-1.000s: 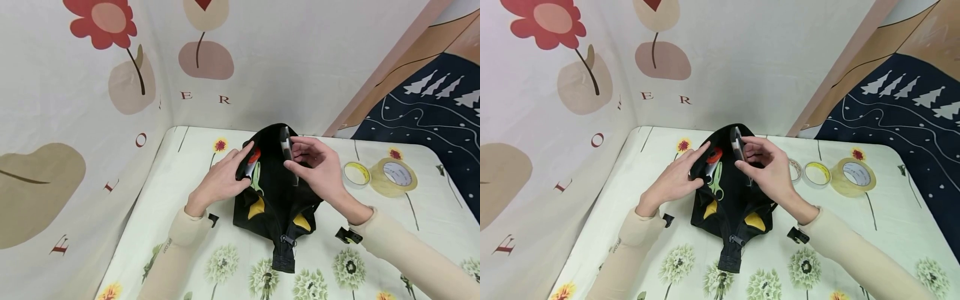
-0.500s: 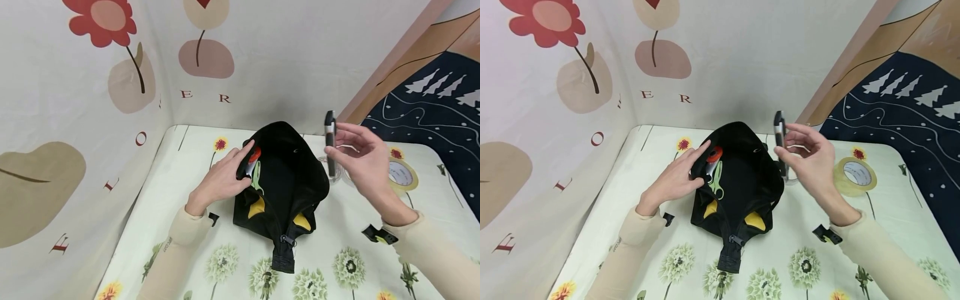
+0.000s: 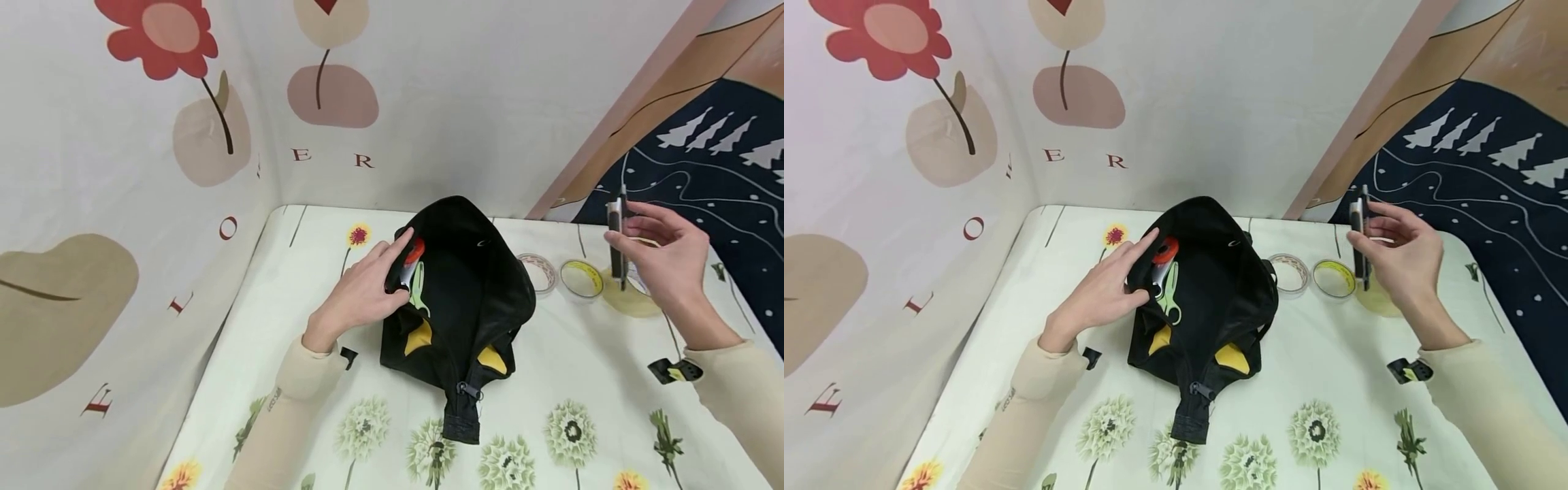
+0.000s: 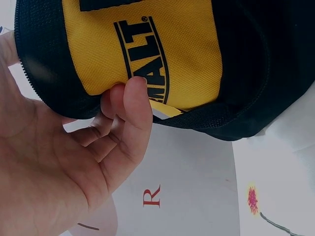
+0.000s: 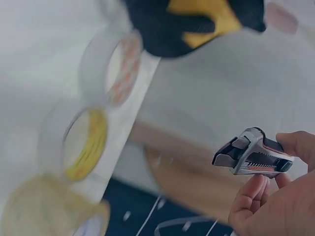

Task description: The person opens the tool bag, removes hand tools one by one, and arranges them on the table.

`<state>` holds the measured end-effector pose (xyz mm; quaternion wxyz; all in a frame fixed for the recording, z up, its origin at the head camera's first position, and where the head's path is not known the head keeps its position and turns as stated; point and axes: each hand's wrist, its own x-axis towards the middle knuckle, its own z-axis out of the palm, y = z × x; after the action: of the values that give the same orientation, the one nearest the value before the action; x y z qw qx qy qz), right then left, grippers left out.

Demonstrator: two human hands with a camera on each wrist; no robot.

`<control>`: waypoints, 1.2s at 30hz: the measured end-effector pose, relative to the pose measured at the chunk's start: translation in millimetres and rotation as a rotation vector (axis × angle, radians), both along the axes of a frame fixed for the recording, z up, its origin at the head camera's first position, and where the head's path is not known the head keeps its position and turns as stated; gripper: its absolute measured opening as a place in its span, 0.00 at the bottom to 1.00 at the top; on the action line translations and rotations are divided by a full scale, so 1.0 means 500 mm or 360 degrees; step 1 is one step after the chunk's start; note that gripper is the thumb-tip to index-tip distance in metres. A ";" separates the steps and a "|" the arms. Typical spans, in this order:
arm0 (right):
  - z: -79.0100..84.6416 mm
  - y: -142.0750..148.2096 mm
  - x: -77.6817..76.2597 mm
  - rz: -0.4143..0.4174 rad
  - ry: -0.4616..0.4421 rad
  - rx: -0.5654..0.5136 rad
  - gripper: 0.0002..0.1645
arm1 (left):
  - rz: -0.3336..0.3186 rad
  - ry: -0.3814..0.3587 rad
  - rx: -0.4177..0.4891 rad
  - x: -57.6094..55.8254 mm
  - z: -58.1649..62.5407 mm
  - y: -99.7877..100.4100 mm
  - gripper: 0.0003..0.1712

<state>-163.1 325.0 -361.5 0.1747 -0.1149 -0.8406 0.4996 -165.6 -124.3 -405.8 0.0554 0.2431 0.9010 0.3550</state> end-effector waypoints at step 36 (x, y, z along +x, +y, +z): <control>-0.104 0.301 0.019 -0.0366 -0.0695 0.0198 0.40 | -0.0008 -0.0022 -0.0006 0.001 0.001 0.007 0.56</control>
<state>-153.5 475.5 -413.5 0.0514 -0.3041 -0.8689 0.3871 -165.0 -120.8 -405.2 0.0632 0.2429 0.9006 0.3550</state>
